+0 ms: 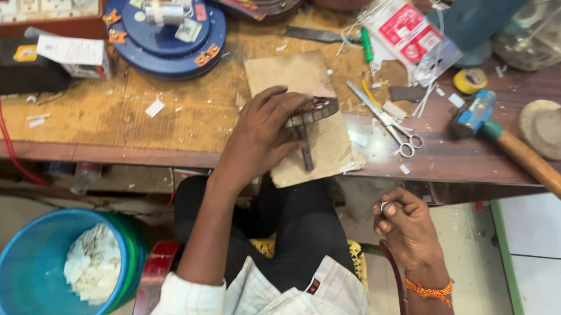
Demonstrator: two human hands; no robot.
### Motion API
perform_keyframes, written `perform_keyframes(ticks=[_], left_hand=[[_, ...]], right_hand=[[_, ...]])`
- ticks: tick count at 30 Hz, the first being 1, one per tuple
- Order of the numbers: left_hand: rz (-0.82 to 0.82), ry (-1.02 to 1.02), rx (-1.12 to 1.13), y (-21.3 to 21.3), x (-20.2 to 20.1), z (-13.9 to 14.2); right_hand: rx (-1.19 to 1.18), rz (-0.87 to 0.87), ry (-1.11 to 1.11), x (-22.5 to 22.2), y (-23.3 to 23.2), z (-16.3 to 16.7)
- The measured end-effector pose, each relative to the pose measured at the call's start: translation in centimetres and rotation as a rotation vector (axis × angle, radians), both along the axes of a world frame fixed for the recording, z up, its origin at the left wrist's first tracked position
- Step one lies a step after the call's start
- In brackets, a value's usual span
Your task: The person cuts small white insulating pieces with scissors and inserts them into slots on a circular motor armature. They use a screwdriver to press the pieces into place and repeat the process across multiple slots.
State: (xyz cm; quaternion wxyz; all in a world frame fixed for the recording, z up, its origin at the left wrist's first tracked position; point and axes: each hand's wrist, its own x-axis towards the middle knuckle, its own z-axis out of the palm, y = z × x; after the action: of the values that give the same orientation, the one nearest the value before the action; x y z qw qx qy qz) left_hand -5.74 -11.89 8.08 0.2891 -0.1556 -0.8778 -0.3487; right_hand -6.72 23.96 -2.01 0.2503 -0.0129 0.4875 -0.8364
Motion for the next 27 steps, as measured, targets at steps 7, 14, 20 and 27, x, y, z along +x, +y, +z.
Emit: perform_keyframes(ticks=[7,14,20,27], left_hand=[[0.104,0.021,0.194,0.6,-1.1,-2.2],[0.096,0.051,0.364,1.5,-1.0,-0.1],[0.091,-0.079,0.482,1.7,0.3,1.7],[0.095,-0.119,0.499,1.7,0.4,1.3]], right_hand=[[0.164,-0.086,0.430,-0.2,-4.0,3.7],[0.354,-0.192,1.031,-2.1,-9.6,10.3],[0.588,-0.287,1.379,-4.8,-15.1,11.3],[0.678,-0.404,1.511,-5.5,-16.3,9.2]])
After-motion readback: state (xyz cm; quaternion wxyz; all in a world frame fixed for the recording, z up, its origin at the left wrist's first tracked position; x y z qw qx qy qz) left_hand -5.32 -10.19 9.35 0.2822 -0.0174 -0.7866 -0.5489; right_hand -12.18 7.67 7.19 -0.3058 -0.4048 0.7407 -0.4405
